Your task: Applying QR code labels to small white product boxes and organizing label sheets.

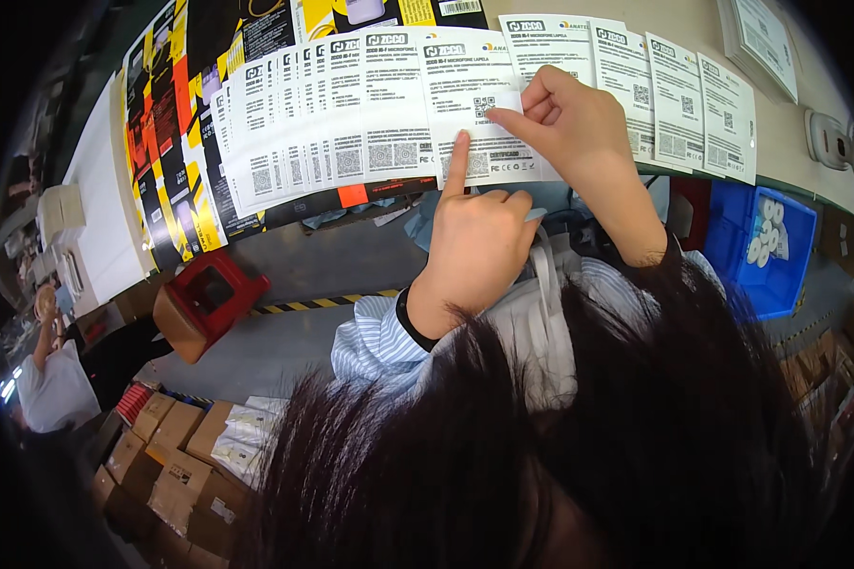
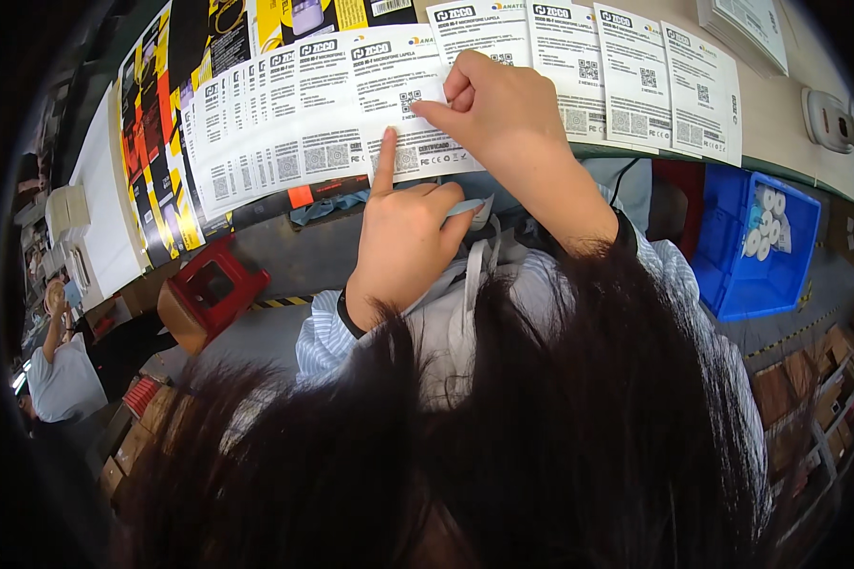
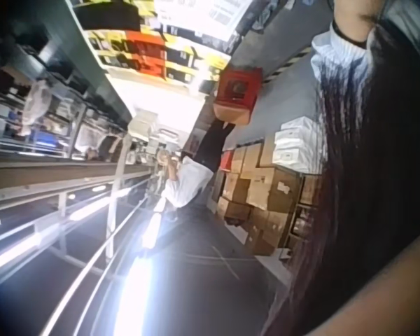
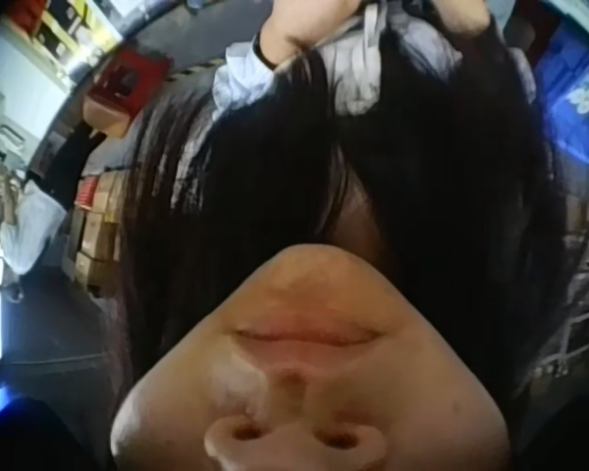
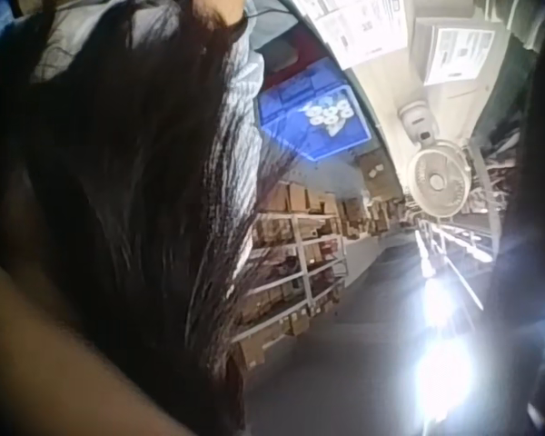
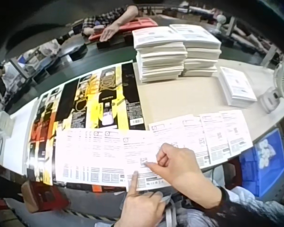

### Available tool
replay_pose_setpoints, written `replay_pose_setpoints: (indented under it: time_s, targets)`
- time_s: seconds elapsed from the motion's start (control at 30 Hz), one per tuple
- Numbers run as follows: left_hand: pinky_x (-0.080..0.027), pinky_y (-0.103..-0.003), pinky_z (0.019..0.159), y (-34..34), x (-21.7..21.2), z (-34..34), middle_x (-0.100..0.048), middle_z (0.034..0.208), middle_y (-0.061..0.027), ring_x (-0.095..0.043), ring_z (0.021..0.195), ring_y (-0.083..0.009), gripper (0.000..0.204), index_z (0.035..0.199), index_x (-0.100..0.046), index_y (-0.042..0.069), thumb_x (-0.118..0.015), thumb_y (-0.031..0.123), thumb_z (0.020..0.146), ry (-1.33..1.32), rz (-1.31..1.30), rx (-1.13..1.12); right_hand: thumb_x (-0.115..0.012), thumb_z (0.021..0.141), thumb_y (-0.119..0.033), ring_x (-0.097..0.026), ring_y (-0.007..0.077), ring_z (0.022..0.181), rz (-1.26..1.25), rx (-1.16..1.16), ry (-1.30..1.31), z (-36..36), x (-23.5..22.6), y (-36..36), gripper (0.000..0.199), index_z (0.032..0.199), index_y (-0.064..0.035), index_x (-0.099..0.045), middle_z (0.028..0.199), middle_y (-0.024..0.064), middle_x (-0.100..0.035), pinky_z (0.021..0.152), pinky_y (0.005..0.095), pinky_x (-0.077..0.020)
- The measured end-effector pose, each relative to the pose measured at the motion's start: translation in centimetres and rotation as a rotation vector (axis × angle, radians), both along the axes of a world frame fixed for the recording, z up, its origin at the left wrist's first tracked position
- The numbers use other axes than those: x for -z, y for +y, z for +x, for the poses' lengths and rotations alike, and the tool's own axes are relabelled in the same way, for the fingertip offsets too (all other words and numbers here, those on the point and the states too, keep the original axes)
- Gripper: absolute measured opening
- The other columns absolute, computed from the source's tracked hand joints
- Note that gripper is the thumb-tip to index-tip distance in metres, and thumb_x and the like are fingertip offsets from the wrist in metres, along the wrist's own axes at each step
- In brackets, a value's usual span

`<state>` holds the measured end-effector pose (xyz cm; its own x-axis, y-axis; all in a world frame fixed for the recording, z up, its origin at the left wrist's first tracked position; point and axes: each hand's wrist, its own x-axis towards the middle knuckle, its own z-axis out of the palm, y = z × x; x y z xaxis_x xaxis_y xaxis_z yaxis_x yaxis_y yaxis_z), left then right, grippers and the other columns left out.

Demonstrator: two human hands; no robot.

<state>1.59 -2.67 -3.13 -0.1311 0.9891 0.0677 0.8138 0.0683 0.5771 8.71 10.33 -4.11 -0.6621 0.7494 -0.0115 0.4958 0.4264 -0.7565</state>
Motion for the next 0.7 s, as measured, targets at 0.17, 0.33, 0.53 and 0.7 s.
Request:
replay_pose_setpoints:
  time_s: [0.17, 0.33, 0.53, 0.7]
  targets:
    - [-0.016, -0.047, 0.109, 0.2, 0.0, 0.2, -0.057, 0.054, -0.0104, -0.058, 0.053, -0.0238, 0.014, 0.065, -0.06, 0.003, -0.063, 0.015, 0.073, 0.008, 0.013, -0.006, -0.076, 0.068, -0.03, -0.055, 0.0146, 0.049, -0.099, 0.053, -0.056, 0.6, -0.1, 1.0, 0.035, 0.072, -0.006, -0.05, 0.053, 0.0021, -0.054, 0.048, 0.0258, -0.0425]
    - [-0.015, -0.047, 0.109, -0.1, -0.2, 0.2, -0.057, 0.054, -0.0105, -0.059, 0.053, -0.0235, 0.017, 0.065, -0.061, 0.004, -0.062, 0.017, 0.074, 0.005, -0.007, -0.008, -0.076, 0.067, -0.022, -0.06, 0.0152, 0.078, 0.054, -0.031, 0.16, 1.9, -1.8, 0.2, 0.042, 0.096, -0.0038, -0.052, 0.089, 0.0096, -0.061, 0.064, 0.0271, -0.0473]
    - [-0.017, -0.046, 0.109, 0.2, -0.5, 0.6, -0.056, 0.052, -0.0112, -0.058, 0.053, -0.024, 0.017, 0.065, -0.062, 0.003, -0.063, 0.018, 0.073, 0.036, -0.019, -0.014, -0.068, 0.073, -0.036, -0.012, 0.0374, 0.133, 0.556, -0.289, 0.064, 2.0, 0.4, 1.1, 0.08, 0.137, -0.0098, -0.028, 0.142, 0.0145, -0.023, 0.107, 0.0485, -0.0104]
    - [-0.018, -0.047, 0.108, 0.3, -0.5, 0.8, -0.057, 0.053, -0.012, -0.058, 0.053, -0.0244, 0.019, 0.064, -0.062, 0.003, -0.064, 0.019, 0.073, 0.054, 0.014, -0.008, -0.06, 0.08, -0.038, -0.01, 0.0379, 0.133, 0.583, -0.265, -0.017, 2.6, 0.2, 1.1, 0.075, 0.14, -0.0124, -0.023, 0.145, 0.014, -0.018, 0.107, 0.0516, -0.0073]
